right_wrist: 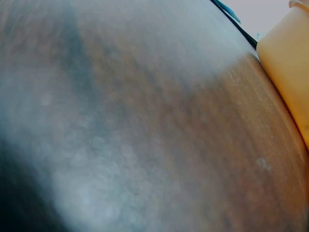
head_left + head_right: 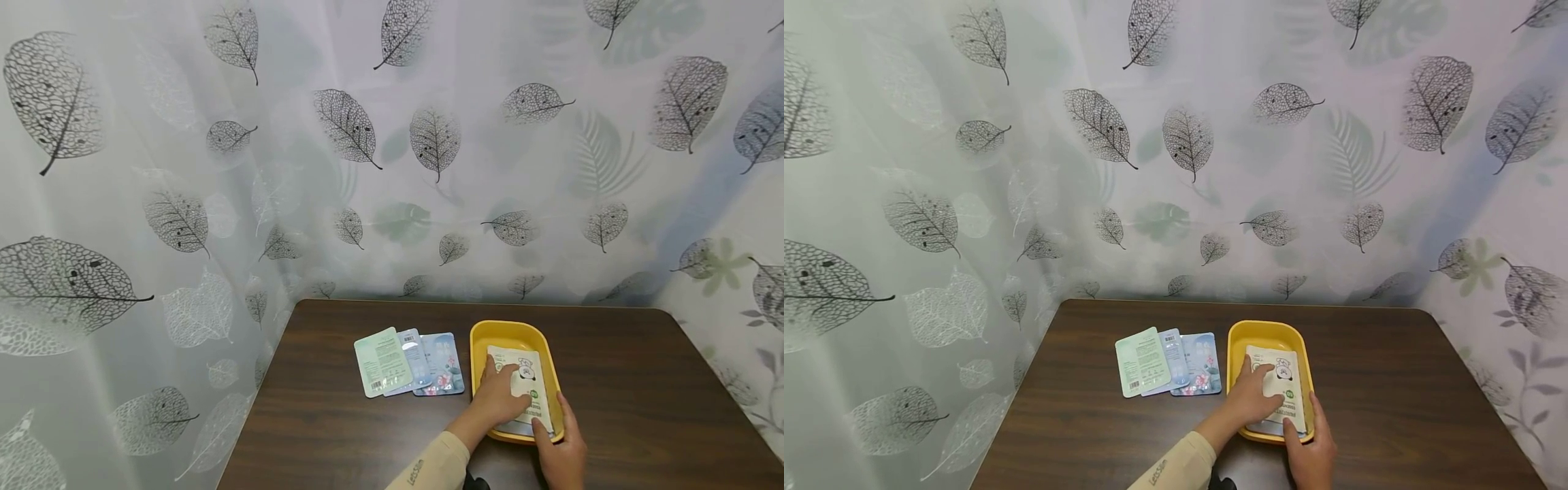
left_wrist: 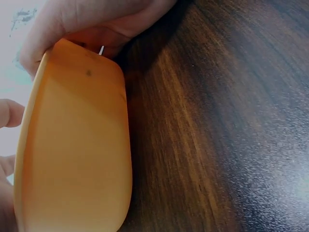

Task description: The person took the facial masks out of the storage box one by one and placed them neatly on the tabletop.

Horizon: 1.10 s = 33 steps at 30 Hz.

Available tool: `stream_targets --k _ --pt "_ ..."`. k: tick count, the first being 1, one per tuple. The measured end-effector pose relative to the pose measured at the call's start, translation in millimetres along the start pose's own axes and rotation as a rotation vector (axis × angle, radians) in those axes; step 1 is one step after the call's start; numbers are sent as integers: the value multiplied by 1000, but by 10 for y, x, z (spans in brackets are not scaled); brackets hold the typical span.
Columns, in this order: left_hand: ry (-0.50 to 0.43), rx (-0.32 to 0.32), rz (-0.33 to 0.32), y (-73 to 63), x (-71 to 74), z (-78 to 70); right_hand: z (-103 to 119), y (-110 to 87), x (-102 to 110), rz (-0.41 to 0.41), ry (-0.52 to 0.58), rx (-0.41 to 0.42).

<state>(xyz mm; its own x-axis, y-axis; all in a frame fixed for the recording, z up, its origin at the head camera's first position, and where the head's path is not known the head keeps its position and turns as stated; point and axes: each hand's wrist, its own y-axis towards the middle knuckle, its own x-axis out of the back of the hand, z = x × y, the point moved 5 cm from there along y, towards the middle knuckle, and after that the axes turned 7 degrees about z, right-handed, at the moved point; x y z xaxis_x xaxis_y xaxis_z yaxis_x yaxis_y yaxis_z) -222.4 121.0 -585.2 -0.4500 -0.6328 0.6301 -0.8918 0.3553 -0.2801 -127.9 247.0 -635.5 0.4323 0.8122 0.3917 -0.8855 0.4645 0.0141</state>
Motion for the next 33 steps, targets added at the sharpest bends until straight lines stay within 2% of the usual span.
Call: stream_targets --k 7,18,25,33 --pt "-56 -30 -38 -24 39 -18 5 2 -3 -10 4 -1" --pt "-197 -61 -103 -79 128 3 7 -10 3 -55 31 74" --pt "-194 -74 -93 -75 173 -1 -5 -6 13 -43 25 68" --pt "-140 -88 -49 -16 136 38 -26 3 -7 -48 40 76"
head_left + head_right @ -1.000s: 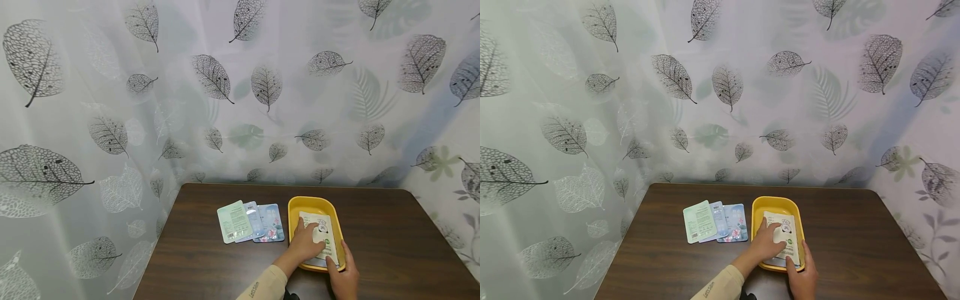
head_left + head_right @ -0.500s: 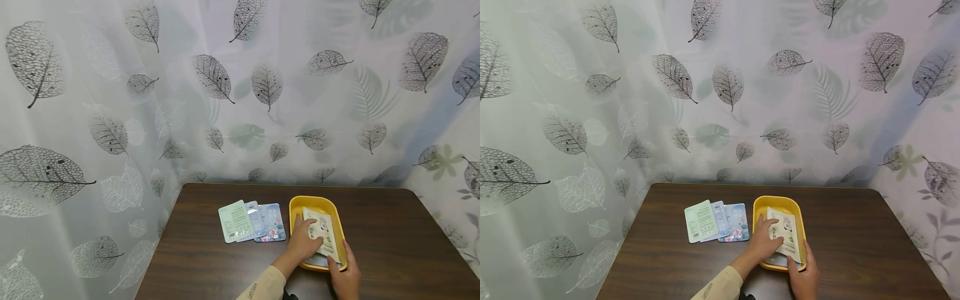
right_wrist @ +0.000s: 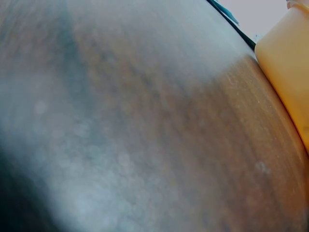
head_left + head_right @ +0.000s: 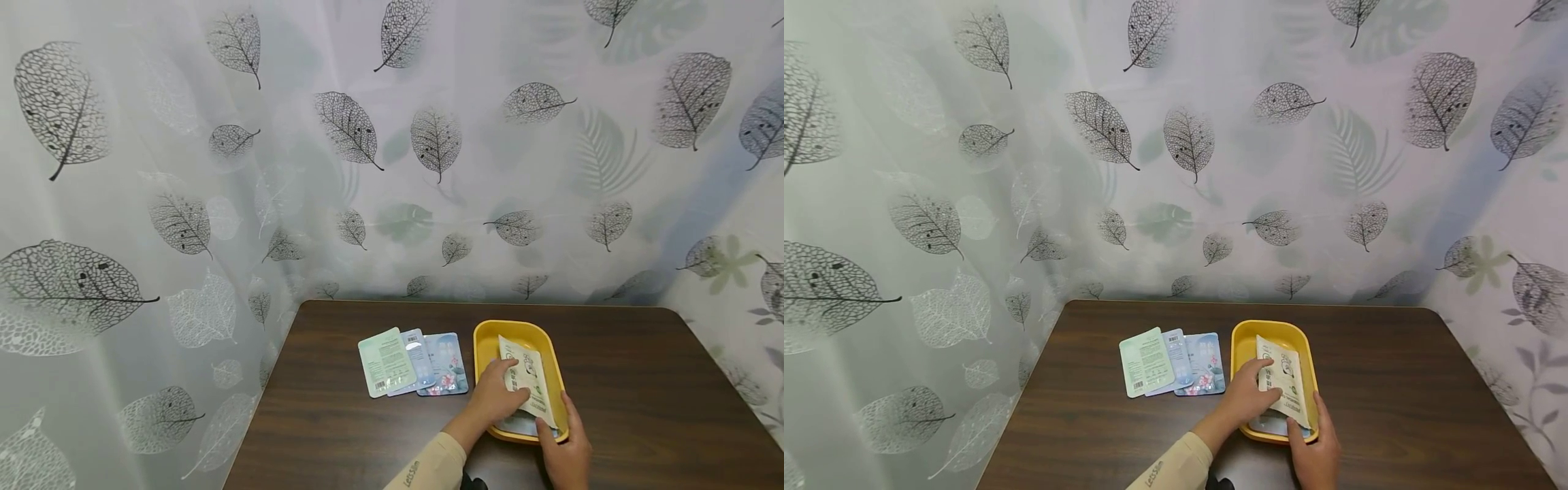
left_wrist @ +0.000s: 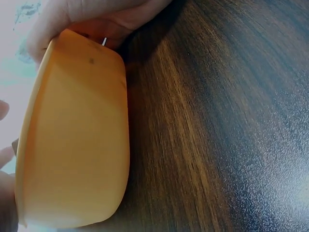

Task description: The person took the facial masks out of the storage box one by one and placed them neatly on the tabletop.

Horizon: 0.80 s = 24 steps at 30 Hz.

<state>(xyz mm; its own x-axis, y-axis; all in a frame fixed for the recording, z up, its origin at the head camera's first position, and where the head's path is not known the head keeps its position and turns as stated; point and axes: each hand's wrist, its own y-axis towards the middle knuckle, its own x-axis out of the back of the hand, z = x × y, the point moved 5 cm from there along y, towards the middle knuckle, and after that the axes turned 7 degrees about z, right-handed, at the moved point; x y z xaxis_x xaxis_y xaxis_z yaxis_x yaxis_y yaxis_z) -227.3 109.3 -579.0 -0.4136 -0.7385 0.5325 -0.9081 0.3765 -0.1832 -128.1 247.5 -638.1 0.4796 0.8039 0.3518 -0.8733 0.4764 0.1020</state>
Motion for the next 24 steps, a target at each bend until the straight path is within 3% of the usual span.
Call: stream_targets --k 9,24 --pt "17 23 39 9 -27 -31 30 11 20 28 -33 -45" --pt "2 -134 -57 -1 5 1 34 -10 3 50 -13 -88"
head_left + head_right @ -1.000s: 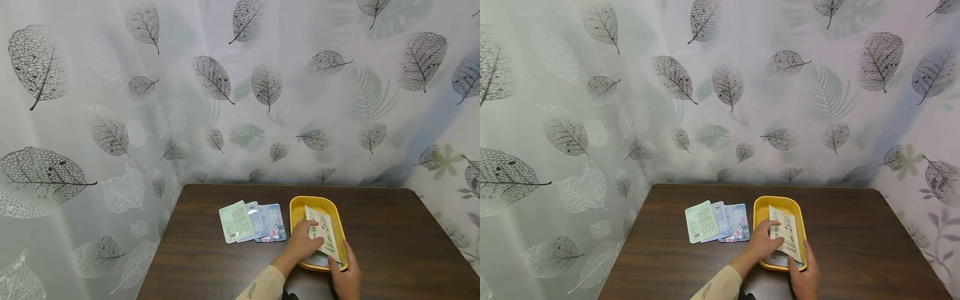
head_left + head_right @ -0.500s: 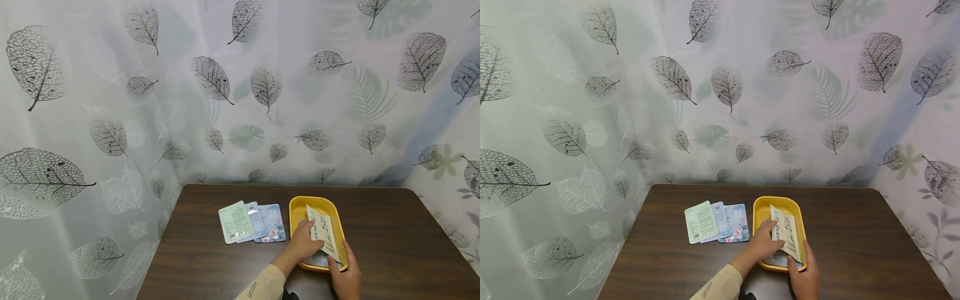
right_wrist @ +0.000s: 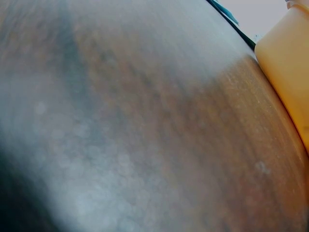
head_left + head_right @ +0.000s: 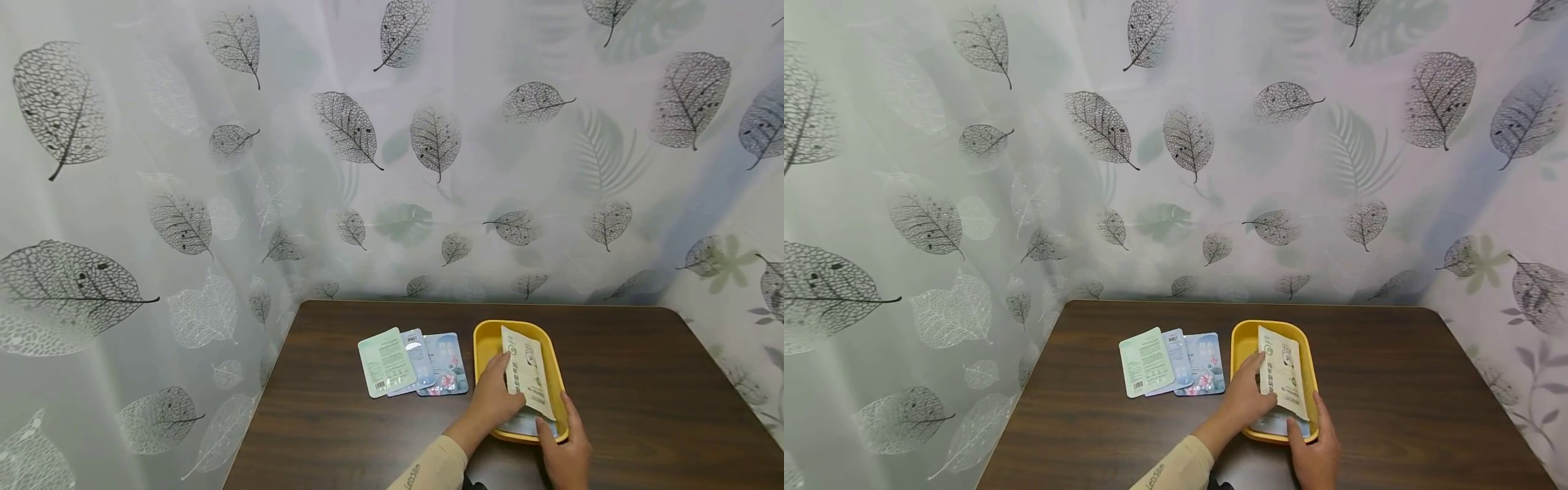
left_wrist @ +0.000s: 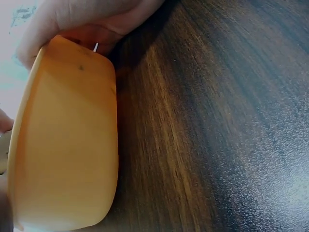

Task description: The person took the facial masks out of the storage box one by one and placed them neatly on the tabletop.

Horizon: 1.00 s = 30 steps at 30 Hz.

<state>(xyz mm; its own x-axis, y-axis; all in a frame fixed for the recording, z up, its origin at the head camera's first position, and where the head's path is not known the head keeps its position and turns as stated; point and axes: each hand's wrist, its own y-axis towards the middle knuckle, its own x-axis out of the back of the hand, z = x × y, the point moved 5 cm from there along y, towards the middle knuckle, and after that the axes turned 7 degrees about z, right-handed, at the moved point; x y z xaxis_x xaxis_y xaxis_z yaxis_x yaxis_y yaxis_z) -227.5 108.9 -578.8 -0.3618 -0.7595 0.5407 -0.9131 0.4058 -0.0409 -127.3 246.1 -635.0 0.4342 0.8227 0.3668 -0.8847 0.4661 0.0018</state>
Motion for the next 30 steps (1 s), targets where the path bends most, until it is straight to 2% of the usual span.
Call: stream_targets --k 4,7,10,14,18,24,30 --pt "-39 -23 -28 -19 13 12 9 0 -2 0 -1 1" --pt "-102 -44 -60 -39 29 21 17 -3 -6 8 -2 -10" --pt "-209 -85 -95 -44 42 29 19 -8 -7 5 -11 -14" --pt "-417 -129 -137 -35 49 54 5 -8 -9 -15 -26 -19" --pt "-571 -158 -154 -33 57 54 -8 -4 -13 -13 -25 -29" --pt "-606 -147 -136 -45 90 7 -13 -7 -14 -3 -21 -30" --pt "-618 -137 -146 -56 179 -57 -8 -10 -10 -3 -17 -36"
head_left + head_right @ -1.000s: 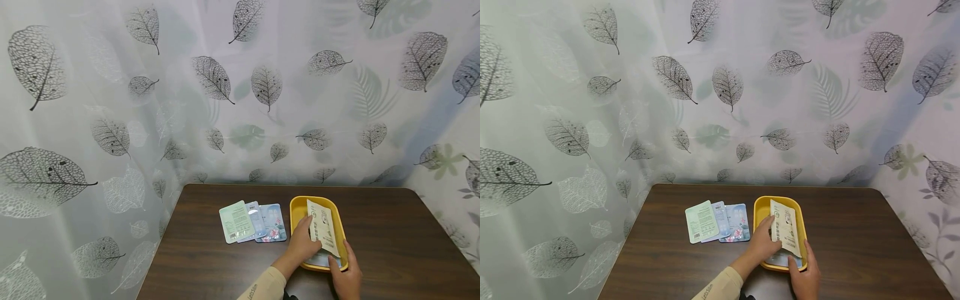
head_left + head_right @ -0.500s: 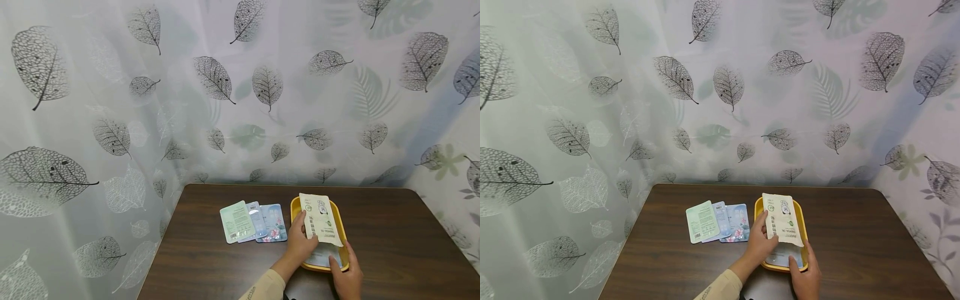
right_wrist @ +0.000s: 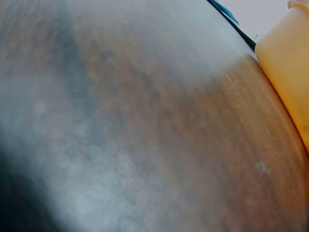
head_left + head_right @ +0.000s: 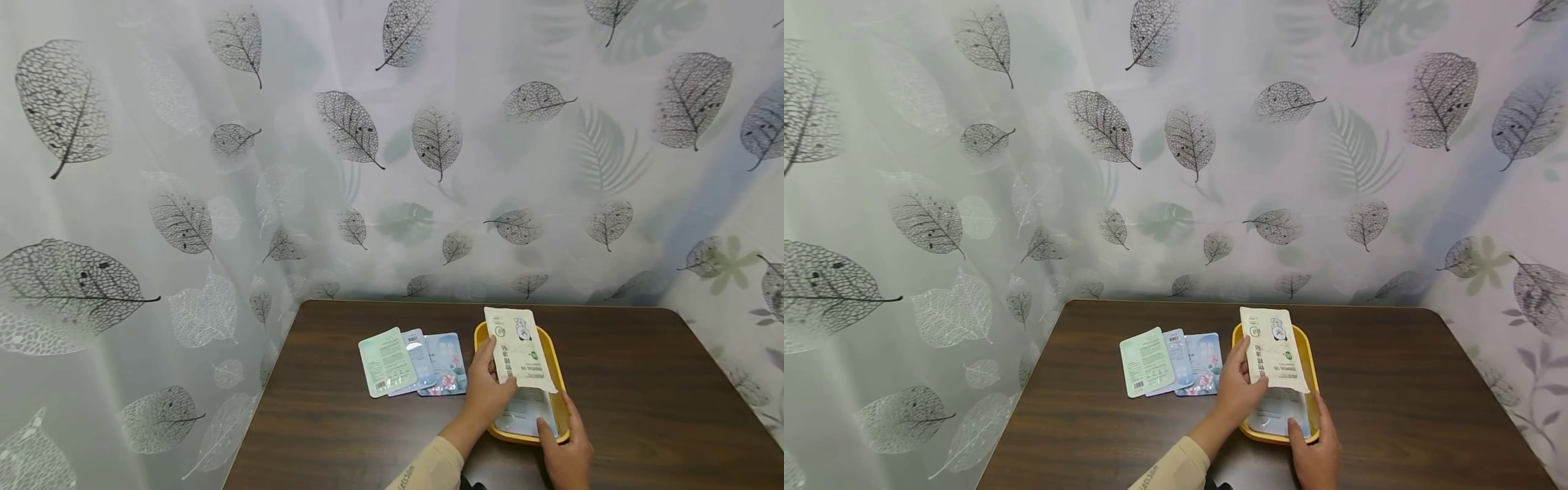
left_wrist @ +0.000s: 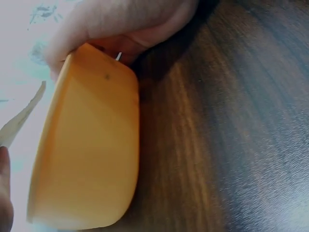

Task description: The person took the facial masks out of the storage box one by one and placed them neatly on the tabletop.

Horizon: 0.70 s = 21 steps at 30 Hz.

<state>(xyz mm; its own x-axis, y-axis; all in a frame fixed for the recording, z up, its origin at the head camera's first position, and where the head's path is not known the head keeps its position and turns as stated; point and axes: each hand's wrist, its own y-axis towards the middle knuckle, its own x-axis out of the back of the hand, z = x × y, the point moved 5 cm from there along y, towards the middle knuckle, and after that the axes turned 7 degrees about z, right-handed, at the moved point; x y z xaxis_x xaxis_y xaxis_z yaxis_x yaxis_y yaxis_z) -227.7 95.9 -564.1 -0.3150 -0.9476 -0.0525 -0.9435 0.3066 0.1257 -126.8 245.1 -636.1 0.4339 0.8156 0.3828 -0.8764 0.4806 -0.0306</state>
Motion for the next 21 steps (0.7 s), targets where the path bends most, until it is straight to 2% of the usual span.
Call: stream_targets --k 14,21 --pt "-18 -97 -55 65 140 -185 3 -9 -8 -30 13 41" --pt "-29 -86 -74 58 226 -217 9 -4 4 -21 16 46"
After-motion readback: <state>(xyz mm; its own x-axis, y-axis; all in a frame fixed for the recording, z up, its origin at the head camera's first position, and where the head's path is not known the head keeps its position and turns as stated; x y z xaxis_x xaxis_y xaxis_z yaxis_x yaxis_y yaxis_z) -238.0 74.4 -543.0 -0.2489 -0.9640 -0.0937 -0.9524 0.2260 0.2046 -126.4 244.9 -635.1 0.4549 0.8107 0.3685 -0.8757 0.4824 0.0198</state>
